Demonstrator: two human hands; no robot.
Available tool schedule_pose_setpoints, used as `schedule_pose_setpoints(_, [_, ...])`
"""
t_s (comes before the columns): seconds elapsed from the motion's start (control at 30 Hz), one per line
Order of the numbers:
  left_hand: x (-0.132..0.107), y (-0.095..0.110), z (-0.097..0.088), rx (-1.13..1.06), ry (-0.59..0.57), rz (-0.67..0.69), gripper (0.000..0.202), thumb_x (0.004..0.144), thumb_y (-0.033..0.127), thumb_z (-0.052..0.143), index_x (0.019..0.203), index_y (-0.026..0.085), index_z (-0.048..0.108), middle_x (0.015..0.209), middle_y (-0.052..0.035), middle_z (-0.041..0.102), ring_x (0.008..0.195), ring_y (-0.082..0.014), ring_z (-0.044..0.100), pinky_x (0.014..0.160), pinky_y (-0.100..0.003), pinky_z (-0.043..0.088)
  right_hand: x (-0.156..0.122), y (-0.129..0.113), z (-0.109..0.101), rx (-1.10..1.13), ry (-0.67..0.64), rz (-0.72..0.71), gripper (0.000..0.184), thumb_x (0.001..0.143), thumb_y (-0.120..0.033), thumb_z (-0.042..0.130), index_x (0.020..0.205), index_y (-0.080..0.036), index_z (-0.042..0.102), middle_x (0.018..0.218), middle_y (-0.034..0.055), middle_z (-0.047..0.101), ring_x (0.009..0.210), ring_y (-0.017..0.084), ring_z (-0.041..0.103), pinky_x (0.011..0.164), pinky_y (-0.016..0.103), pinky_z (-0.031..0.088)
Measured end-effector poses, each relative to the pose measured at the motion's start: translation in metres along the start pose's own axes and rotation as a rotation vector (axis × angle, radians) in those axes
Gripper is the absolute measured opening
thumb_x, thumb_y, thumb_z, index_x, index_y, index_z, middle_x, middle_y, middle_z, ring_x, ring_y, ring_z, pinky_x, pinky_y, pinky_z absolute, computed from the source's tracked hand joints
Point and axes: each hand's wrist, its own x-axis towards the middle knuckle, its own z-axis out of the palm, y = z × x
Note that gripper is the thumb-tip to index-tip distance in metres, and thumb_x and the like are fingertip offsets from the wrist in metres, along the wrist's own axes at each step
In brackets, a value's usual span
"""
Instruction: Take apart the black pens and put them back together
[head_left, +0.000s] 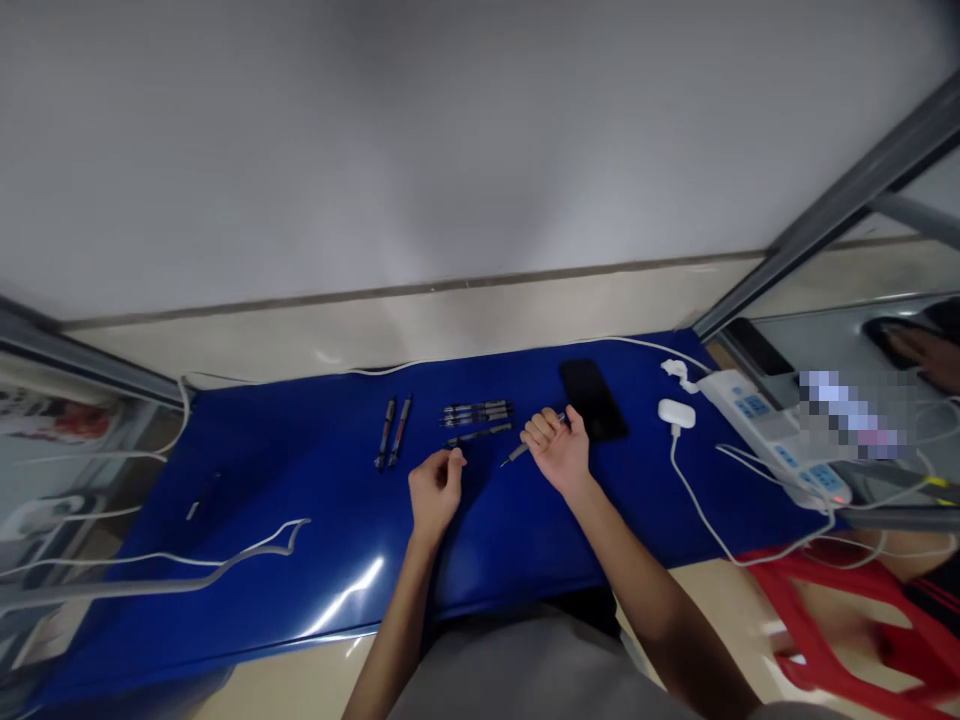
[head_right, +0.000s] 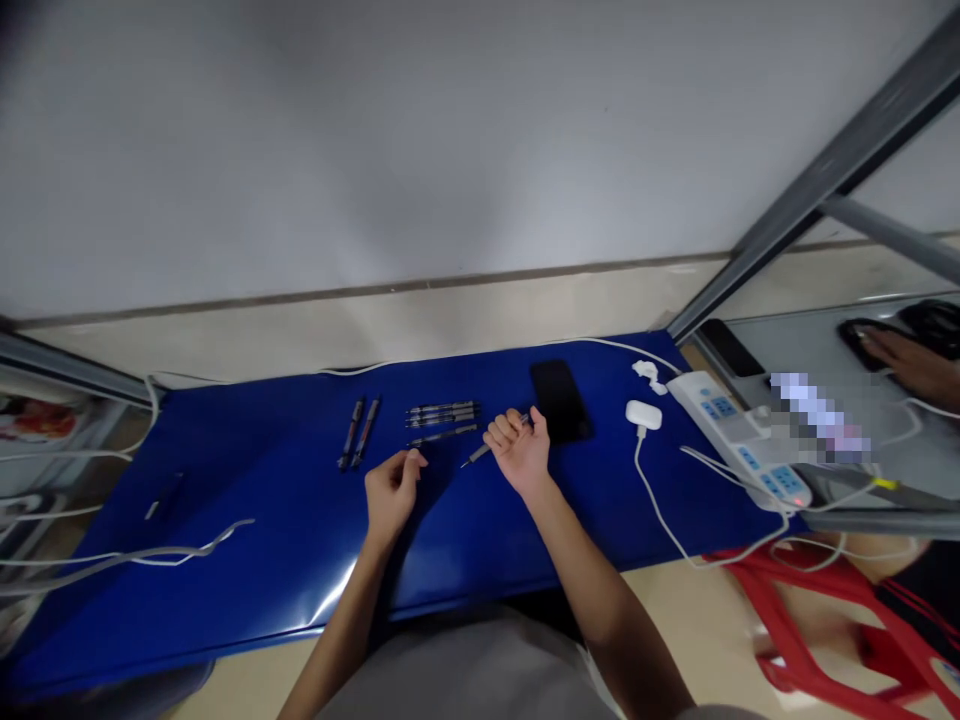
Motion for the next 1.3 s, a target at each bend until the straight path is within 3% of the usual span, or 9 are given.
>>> schedule_pose_setpoints(0.1, [-0.006,0.009,0.010,0.060,-0.021,0.178,0.032,0.094,0.040,0.057,0.074,0.017,0.067,0.064,-0.0003,0.059,0.056,-0.0115,0.053,0.059,-0.024,0.042,0.000,0.007,0.002,0.009,-0.048,0.046,0.043,0.097,-0.047,0.037,0.063,-0.023,0.028,0.059,-0.0050,0.017,0.052,0.014,0.019,0.051,0.028,0.032])
schedule_pose_setpoints(0.23, [-0.016,0.017,0.029,0.059,-0.148,0.301,0.026,0.092,0.041,0.062,0.104,0.019,0.069,0.103,-0.0074,0.068,0.081,-0.0157,0.065,0.076,-0.026,0.051,-0.004,0.014,0.004,-0.006,-0.116,0.104,0.040,0.097,-0.043,0.038,0.063,-0.022,0.032,0.060,-0.0045,0.020,0.052,0.014,0.022,0.053,0.028,0.032])
schedule_pose_setpoints(0.3, [-0.019,0.017,0.037,0.059,-0.204,0.328,0.029,0.094,0.041,0.060,0.113,0.019,0.067,0.106,-0.0084,0.069,0.093,-0.0192,0.066,0.083,-0.029,0.051,-0.006,0.015,0.004,-0.022,-0.139,0.117,0.040,0.097,-0.043,0.038,0.063,-0.022,0.033,0.059,-0.0043,0.022,0.053,0.014,0.024,0.054,0.028,0.033])
schedule_pose_setpoints(0.53, [-0.013,0.011,0.036,-0.009,-0.262,0.192,0.026,0.095,0.040,0.057,0.102,0.020,0.072,0.087,-0.0038,0.072,0.069,-0.0154,0.064,0.066,-0.027,0.048,-0.006,0.022,0.003,-0.094,-0.148,0.092,0.041,0.098,-0.042,0.035,0.063,-0.022,0.034,0.058,-0.0047,0.022,0.052,0.014,0.023,0.056,0.028,0.032])
schedule_pose_setpoints(0.83, [-0.013,0.013,0.035,-0.010,-0.282,0.191,0.029,0.094,0.043,0.057,0.102,0.020,0.073,0.090,-0.0049,0.073,0.070,-0.0156,0.064,0.067,-0.027,0.048,-0.004,0.025,-0.001,-0.101,-0.129,0.058,0.043,0.100,-0.043,0.034,0.062,-0.022,0.035,0.057,-0.0054,0.021,0.051,0.014,0.022,0.055,0.028,0.032])
schedule_pose_setpoints(0.93, [-0.013,0.013,0.035,0.018,-0.280,0.218,0.030,0.094,0.043,0.056,0.101,0.020,0.073,0.090,-0.0056,0.072,0.070,-0.0162,0.063,0.068,-0.028,0.048,-0.003,0.025,-0.004,-0.101,-0.115,0.042,0.048,0.100,-0.053,0.033,0.064,-0.022,0.037,0.058,-0.0055,0.022,0.051,0.014,0.024,0.054,0.029,0.033])
schedule_pose_setpoints(1.03, [-0.013,0.015,0.035,-0.001,-0.263,0.210,0.029,0.094,0.042,0.057,0.101,0.020,0.074,0.090,-0.0063,0.073,0.072,-0.0171,0.064,0.070,-0.029,0.049,-0.003,0.025,-0.004,-0.119,-0.119,0.028,0.055,0.095,-0.068,0.032,0.066,-0.022,0.042,0.060,-0.0044,0.029,0.052,0.014,0.031,0.057,0.031,0.039])
schedule_pose_setpoints(1.13, [-0.012,0.014,0.034,-0.172,-0.239,0.103,0.027,0.088,0.043,0.065,0.096,0.020,0.077,0.090,-0.0064,0.073,0.075,-0.0179,0.066,0.073,-0.029,0.050,-0.003,0.024,-0.002,-0.231,-0.123,0.001,0.055,0.092,-0.071,0.038,0.069,-0.022,0.048,0.062,-0.0022,0.040,0.057,0.016,0.044,0.064,0.034,0.046])
schedule_pose_setpoints(1.3, [-0.007,0.001,0.027,-0.514,-0.092,-0.161,0.037,0.073,0.046,0.080,0.091,0.014,0.076,0.072,-0.0048,0.070,0.062,-0.0146,0.061,0.060,-0.025,0.048,-0.002,0.030,-0.002,-0.706,-0.117,-0.193,0.055,0.092,-0.071,0.039,0.085,-0.021,0.060,0.079,0.0065,0.064,0.077,0.021,0.064,0.073,0.037,0.052])
